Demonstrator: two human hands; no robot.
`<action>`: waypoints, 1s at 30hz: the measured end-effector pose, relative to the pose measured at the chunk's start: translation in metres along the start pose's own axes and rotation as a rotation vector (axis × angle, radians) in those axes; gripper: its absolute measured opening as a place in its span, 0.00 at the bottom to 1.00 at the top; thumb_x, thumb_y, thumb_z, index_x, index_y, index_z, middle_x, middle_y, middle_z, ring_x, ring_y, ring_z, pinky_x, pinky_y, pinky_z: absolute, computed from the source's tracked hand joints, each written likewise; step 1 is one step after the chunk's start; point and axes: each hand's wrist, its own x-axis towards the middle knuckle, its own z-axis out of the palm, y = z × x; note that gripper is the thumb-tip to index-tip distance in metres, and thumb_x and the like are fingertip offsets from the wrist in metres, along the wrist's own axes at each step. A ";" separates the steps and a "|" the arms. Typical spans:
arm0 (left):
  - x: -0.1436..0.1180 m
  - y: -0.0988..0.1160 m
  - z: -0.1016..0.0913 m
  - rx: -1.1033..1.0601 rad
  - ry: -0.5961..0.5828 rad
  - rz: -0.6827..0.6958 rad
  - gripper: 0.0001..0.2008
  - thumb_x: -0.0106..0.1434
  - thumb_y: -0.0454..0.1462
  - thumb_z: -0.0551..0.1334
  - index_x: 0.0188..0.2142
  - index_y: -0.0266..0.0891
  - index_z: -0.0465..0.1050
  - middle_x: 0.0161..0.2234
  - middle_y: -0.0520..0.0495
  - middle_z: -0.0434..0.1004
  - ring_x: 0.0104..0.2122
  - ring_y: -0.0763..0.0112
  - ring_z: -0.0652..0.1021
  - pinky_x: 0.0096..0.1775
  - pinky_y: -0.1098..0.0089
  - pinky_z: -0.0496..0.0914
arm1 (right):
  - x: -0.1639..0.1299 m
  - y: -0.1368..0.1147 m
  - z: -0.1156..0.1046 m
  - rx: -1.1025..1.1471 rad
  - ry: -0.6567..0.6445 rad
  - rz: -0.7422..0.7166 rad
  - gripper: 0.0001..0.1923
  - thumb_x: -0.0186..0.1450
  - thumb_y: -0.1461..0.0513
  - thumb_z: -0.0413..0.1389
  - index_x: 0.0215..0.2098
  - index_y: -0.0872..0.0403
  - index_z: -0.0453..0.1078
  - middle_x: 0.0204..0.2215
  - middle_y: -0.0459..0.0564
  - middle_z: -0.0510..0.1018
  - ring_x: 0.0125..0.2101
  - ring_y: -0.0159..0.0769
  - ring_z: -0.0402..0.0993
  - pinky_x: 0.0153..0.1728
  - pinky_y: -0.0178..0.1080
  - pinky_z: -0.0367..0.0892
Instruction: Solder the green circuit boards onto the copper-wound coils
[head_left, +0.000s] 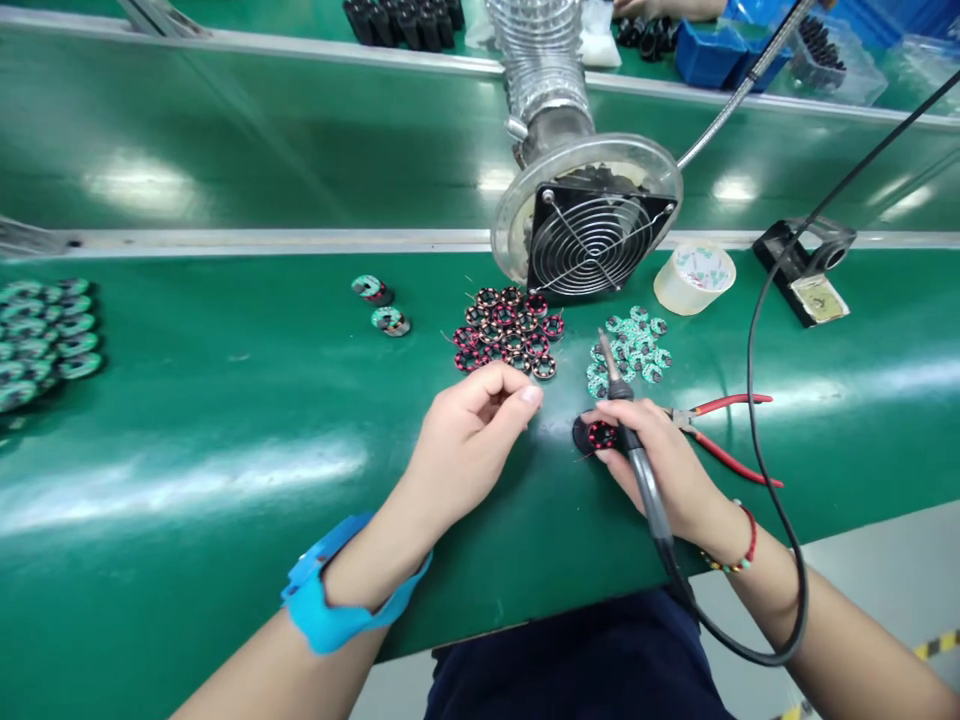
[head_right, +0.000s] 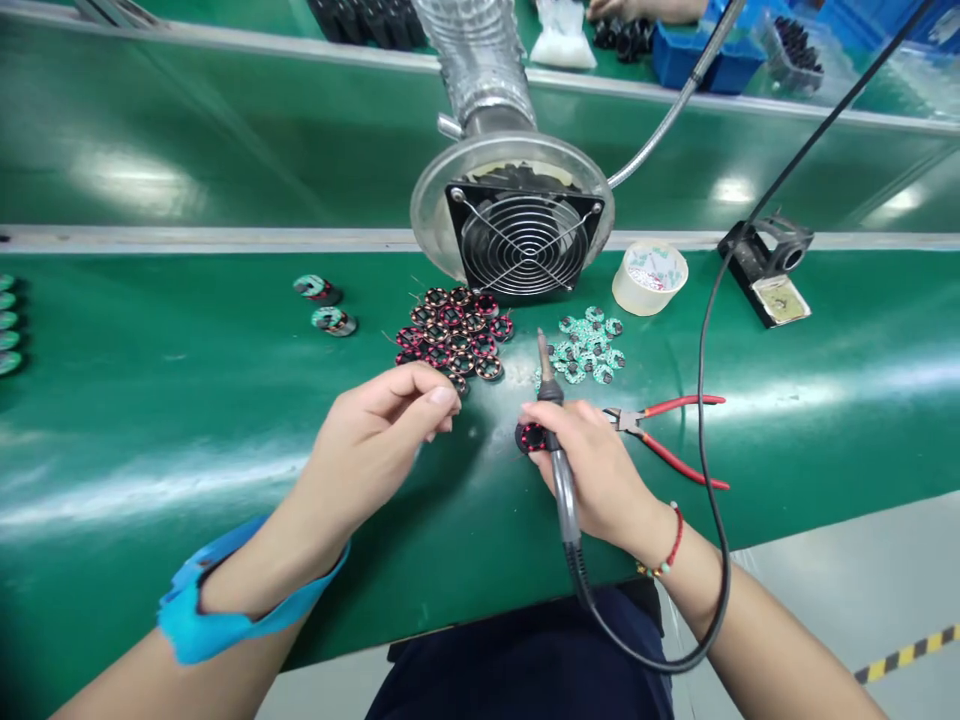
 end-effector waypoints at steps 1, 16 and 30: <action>0.000 -0.001 0.000 0.018 0.000 0.007 0.11 0.63 0.40 0.58 0.25 0.39 0.66 0.22 0.54 0.65 0.24 0.75 0.65 0.27 0.73 0.60 | 0.000 0.001 0.003 -0.022 -0.022 0.008 0.20 0.68 0.67 0.53 0.57 0.49 0.62 0.44 0.54 0.79 0.41 0.45 0.75 0.42 0.51 0.74; 0.055 0.014 0.038 0.977 -0.505 0.393 0.12 0.66 0.32 0.55 0.46 0.38 0.73 0.43 0.42 0.73 0.42 0.57 0.76 0.40 0.64 0.69 | -0.012 0.012 -0.002 0.152 0.321 0.154 0.24 0.68 0.67 0.52 0.61 0.47 0.58 0.54 0.54 0.75 0.52 0.42 0.76 0.55 0.53 0.72; 0.020 0.024 0.031 -0.126 -0.506 -0.106 0.09 0.59 0.36 0.62 0.38 0.39 0.64 0.28 0.54 0.70 0.29 0.73 0.73 0.32 0.71 0.69 | -0.005 -0.009 0.001 -0.180 0.338 -0.181 0.26 0.68 0.67 0.54 0.61 0.47 0.56 0.43 0.52 0.81 0.35 0.44 0.74 0.33 0.46 0.71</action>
